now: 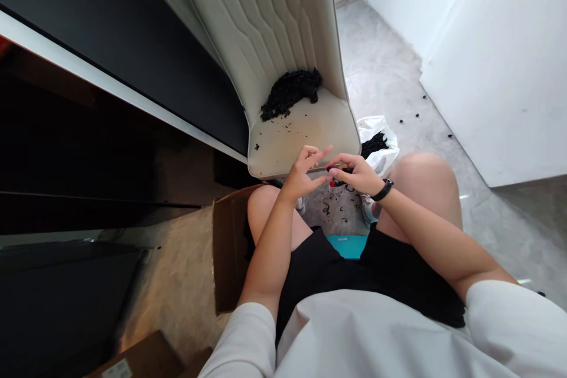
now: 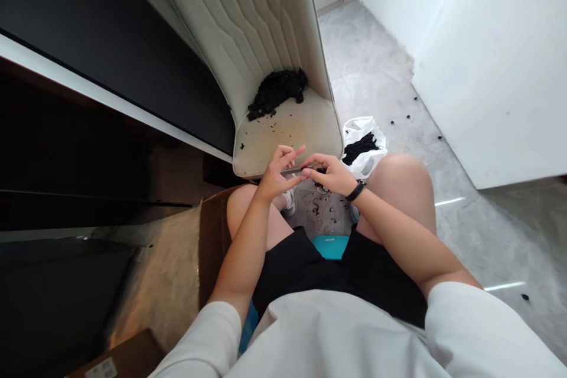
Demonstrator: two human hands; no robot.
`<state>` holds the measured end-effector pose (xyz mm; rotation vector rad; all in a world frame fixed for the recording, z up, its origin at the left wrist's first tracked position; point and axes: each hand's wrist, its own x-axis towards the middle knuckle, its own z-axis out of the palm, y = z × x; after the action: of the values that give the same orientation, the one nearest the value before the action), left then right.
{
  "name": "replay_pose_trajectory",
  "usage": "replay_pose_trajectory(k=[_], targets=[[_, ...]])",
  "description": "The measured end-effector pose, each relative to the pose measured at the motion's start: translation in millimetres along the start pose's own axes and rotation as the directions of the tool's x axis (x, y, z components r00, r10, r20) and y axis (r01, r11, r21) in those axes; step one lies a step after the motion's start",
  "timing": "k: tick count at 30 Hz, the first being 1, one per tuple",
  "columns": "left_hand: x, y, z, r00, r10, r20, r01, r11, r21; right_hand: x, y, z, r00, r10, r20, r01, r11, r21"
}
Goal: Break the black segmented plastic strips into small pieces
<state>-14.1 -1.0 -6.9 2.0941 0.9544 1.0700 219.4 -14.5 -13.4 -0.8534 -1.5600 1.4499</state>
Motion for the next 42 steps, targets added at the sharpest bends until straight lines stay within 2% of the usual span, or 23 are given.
replay_pose_trajectory(k=[2,3,5,6,7,8,9,10,11,12,14,18,21,24,26,29,31,33,34,36,38,40,42], targets=[[-1.2,-0.7,-3.2,1.0,-0.009,-0.014,0.009,1.0,0.012,-5.8,0.2,-10.5,0.998,0.021,0.055,-0.022,1.0,0.022],[-1.3,-1.0,-4.7,0.999,-0.016,-0.032,0.017,1.0,0.023,-7.1,2.3,-17.3,0.999,0.029,0.033,-0.03,0.999,0.034],[-0.7,-1.6,-6.5,0.996,-0.034,-0.083,0.037,0.998,0.045,-5.5,12.3,-34.4,0.984,0.046,-0.175,-0.035,0.997,0.066],[-0.1,-2.0,-6.7,0.994,-0.041,-0.104,0.046,0.998,0.047,-2.8,20.0,-44.8,0.936,0.058,-0.347,-0.03,0.996,0.084],[0.6,-2.4,-6.6,0.991,-0.046,-0.122,0.052,0.998,0.043,0.6,28.8,-56.0,0.846,0.075,-0.527,-0.027,0.995,0.098],[1.4,-2.8,-6.2,0.99,-0.051,-0.133,0.056,0.998,0.036,4.1,38.0,-67.7,0.725,0.089,-0.683,-0.02,0.994,0.108],[2.1,-3.1,-5.6,0.989,-0.057,-0.138,0.062,0.998,0.029,7.0,46.8,-79.1,0.627,0.106,-0.772,-0.015,0.992,0.124],[2.9,-3.3,-4.8,0.988,-0.066,-0.139,0.071,0.997,0.027,8.8,54.4,-89.7,0.554,0.122,-0.824,-0.005,0.99,0.143],[3.5,-3.3,-4.0,0.988,-0.079,-0.133,0.084,0.996,0.028,9.2,60.2,-98.7,0.509,0.124,-0.852,0.007,0.989,0.149],[4.1,-3.2,-3.3,0.988,-0.093,-0.125,0.098,0.995,0.033,8.2,63.8,-105.5,0.492,0.122,-0.862,0.017,0.989,0.15],[5.0,-2.7,-1.9,0.988,-0.114,-0.103,0.119,0.992,0.044,3.4,64.6,-111.9,0.516,0.106,-0.85,0.026,0.99,0.139],[6.6,-3.0,1.1,0.99,-0.122,-0.065,0.124,0.992,0.028,-3.8,49.7,-101.5,0.662,0.101,-0.743,0.007,0.99,0.141],[8.2,-5.9,8.0,0.984,-0.179,-0.021,0.179,0.984,-0.021,-0.6,34.7,-85.4,0.79,0.169,-0.589,-0.036,0.972,0.23],[8.6,-7.8,27.5,0.942,-0.333,0.031,0.334,0.927,-0.17,5.5,19.1,-67.8,0.897,0.23,-0.377,-0.079,0.923,0.376],[6.7,-5.6,48.5,0.861,-0.502,0.079,0.493,0.787,-0.372,9.4,8.8,-55.6,0.94,0.211,-0.267,-0.063,0.879,0.473],[0.6,4.2,82.6,0.659,-0.698,0.28,0.652,0.345,-0.675,15.6,-3.3,-37.5,0.965,0.153,-0.212,0.004,0.803,0.597],[-3.4,13.4,98.9,0.553,-0.723,0.414,0.662,0.079,-0.745,19.8,-7.5,-26.7,0.97,0.121,-0.213,0.041,0.778,0.627],[-5.0,22.3,106.2,0.488,-0.735,0.471,0.62,-0.088,-0.78,23.0,-8.4,-18.0,0.972,0.102,-0.211,0.051,0.787,0.615],[-4.6,26.1,106.5,0.48,-0.735,0.478,0.58,-0.143,-0.802,24.1,-7.8,-14.8,0.974,0.095,-0.207,0.046,0.809,0.586],[-1.2,31.8,101.6,0.509,-0.731,0.455,0.476,-0.202,-0.856,25.6,-5.1,-10.8,0.977,0.052,-0.208,0.044,0.901,0.431],[4.3,34.6,91.8,0.559,-0.728,0.398,0.364,-0.216,-0.906,26.7,-0.7,-10.1,0.973,-0.08,-0.215,0.103,0.99,0.098],[10.4,34.7,80.2,0.589,-0.746,0.309,0.259,-0.188,-0.947,27.9,5.5,-11.0,0.958,-0.241,-0.157,0.196,0.947,-0.256],[15.9,33.4,69.3,0.598,-0.772,0.215,0.17,-0.14,-0.975,28.8,13.0,-11.6,0.945,-0.323,-0.06,0.267,0.863,-0.428]])
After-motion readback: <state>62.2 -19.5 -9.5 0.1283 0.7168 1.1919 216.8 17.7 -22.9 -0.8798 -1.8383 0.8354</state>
